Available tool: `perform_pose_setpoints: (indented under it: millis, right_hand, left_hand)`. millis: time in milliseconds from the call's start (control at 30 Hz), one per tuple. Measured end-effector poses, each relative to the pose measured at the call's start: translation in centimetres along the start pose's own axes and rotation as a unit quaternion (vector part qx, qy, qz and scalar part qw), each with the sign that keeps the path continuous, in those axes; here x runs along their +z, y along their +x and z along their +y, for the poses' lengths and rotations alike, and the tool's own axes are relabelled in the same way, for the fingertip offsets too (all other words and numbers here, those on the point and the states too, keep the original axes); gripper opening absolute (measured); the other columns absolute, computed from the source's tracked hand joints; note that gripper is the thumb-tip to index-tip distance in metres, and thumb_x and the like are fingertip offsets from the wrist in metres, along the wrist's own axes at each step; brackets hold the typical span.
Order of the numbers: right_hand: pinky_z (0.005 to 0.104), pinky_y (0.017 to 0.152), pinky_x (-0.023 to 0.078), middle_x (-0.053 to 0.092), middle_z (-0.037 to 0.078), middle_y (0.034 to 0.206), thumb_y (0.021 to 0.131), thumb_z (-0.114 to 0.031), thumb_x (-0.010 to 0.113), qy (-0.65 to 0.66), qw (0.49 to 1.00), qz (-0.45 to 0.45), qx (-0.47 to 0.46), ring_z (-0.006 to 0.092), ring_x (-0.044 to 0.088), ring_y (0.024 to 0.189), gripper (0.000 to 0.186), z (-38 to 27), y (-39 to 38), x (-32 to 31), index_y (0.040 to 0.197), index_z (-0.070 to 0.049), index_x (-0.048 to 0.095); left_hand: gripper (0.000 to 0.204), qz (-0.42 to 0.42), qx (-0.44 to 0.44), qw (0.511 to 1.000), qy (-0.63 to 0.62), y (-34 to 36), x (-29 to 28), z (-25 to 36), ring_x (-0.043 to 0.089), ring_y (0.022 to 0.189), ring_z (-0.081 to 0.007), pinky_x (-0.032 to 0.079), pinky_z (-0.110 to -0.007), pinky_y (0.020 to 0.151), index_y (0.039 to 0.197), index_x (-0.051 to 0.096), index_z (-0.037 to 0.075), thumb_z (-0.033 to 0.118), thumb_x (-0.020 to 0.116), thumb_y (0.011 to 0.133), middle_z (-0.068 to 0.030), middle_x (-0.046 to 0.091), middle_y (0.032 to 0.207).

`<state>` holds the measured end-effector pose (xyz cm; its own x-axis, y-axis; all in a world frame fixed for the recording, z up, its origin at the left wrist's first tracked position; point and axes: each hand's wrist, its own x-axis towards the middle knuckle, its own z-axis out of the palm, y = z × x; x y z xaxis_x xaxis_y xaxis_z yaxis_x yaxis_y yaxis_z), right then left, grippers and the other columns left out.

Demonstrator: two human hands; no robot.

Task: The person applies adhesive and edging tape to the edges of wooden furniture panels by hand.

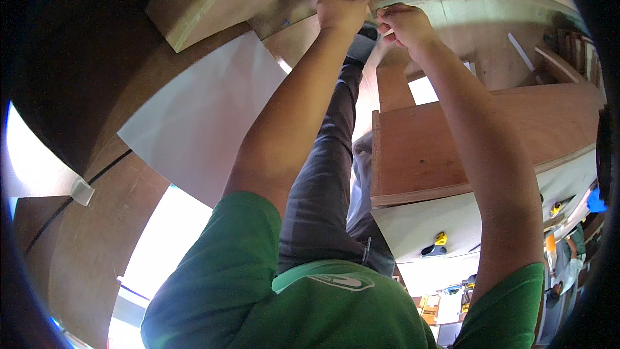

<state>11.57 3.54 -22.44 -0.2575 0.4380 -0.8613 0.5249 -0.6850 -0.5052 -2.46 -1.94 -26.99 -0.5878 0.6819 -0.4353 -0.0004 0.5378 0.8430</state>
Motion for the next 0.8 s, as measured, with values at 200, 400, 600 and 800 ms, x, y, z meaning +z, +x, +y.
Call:
perform_pose_setpoints:
  millis: [200,400,600,800]
  right_hand:
    - [0.0269,0.062,0.048,0.066,0.003,0.079,0.091,-0.028,0.063,-0.217,0.974,-0.037,-0.053,0.0105,0.057,0.065,0.024,0.4,-0.5,-3.6,0.101,-0.006,0.067]
    - [0.0246,0.069,0.048,0.065,0.002,0.083,0.092,-0.024,0.064,-0.16,0.985,-0.021,-0.065,0.0093,0.058,0.075,0.021,-0.7,-4.5,-7.1,0.096,-0.004,0.066]
    - [0.0293,0.075,0.05,0.069,0.007,0.088,0.092,-0.021,0.061,-0.225,0.92,-0.026,-0.32,0.0181,0.065,0.085,0.021,1.0,-6.0,-7.0,0.1,-0.001,0.066]
    - [0.0368,0.078,0.051,0.069,0.017,0.095,0.091,-0.016,0.061,-0.219,0.952,-0.042,-0.212,0.0332,0.067,0.09,0.019,-0.6,-13.0,-7.8,0.104,-0.002,0.064]
  left_hand:
    - [0.03,0.041,0.019,0.999,-0.02,-1.8,0.4,2.2,0.067,0.077,-0.018,0.054,-0.031,0.072,0.098,0.064,-0.001,0.013,0.078,0.075,-0.0119,0.07,0.095]
    - [0.026,0.07,0.086,0.991,0.072,-1.9,0.9,1.7,0.065,0.07,-0.0191,0.053,-0.031,0.068,0.094,0.063,0.001,0.014,0.076,0.077,-0.0093,0.069,0.087]
    - [0.025,0.021,-0.037,0.992,0.123,-1.5,0.3,0.5,0.064,0.067,-0.0176,0.052,-0.03,0.067,0.085,0.063,0.003,0.023,0.076,0.078,-0.009,0.067,0.076]
    - [0.026,0.012,0.005,1.0,-0.001,-2.4,1.5,-1.6,0.063,0.063,-0.016,0.054,-0.027,0.05,0.093,0.057,-0.006,0.013,0.073,0.085,-0.0102,0.064,0.078]
